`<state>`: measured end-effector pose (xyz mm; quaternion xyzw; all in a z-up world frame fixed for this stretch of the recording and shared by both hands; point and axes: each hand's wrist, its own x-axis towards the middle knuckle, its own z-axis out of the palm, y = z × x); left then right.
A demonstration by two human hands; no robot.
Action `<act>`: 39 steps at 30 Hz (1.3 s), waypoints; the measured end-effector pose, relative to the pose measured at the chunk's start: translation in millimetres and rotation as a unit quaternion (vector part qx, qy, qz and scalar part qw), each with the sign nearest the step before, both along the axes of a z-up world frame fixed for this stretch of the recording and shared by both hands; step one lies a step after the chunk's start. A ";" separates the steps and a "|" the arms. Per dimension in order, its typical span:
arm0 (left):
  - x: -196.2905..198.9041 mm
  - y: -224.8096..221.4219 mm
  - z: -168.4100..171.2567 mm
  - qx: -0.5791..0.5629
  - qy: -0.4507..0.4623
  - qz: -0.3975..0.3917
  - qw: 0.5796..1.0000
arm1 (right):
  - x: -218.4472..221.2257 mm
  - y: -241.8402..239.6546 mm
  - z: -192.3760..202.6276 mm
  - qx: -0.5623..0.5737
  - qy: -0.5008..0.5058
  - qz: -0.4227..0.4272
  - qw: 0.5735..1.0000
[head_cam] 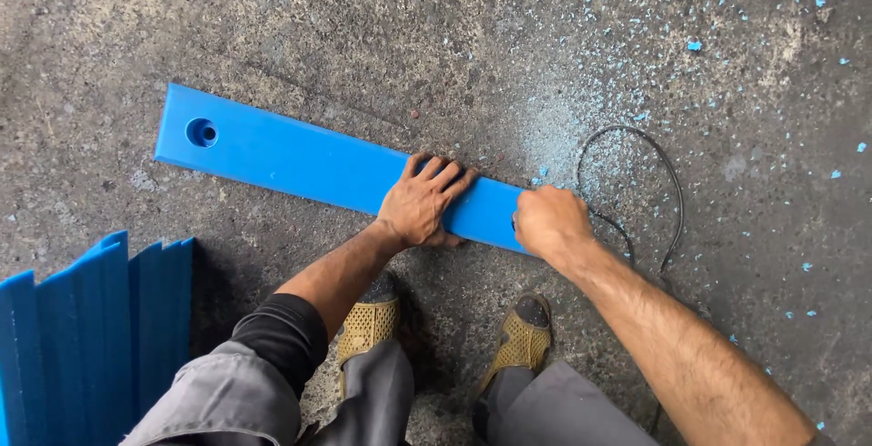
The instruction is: Trimming and sanding the edges of blue plastic components using a router and an angle grinder.
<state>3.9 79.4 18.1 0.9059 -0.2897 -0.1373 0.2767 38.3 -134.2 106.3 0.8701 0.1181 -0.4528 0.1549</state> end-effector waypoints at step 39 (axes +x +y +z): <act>-2.2 0.5 -7.0 -0.041 -0.006 0.034 0.999 | 11.2 -3.0 0.3 0.023 0.023 0.242 0.970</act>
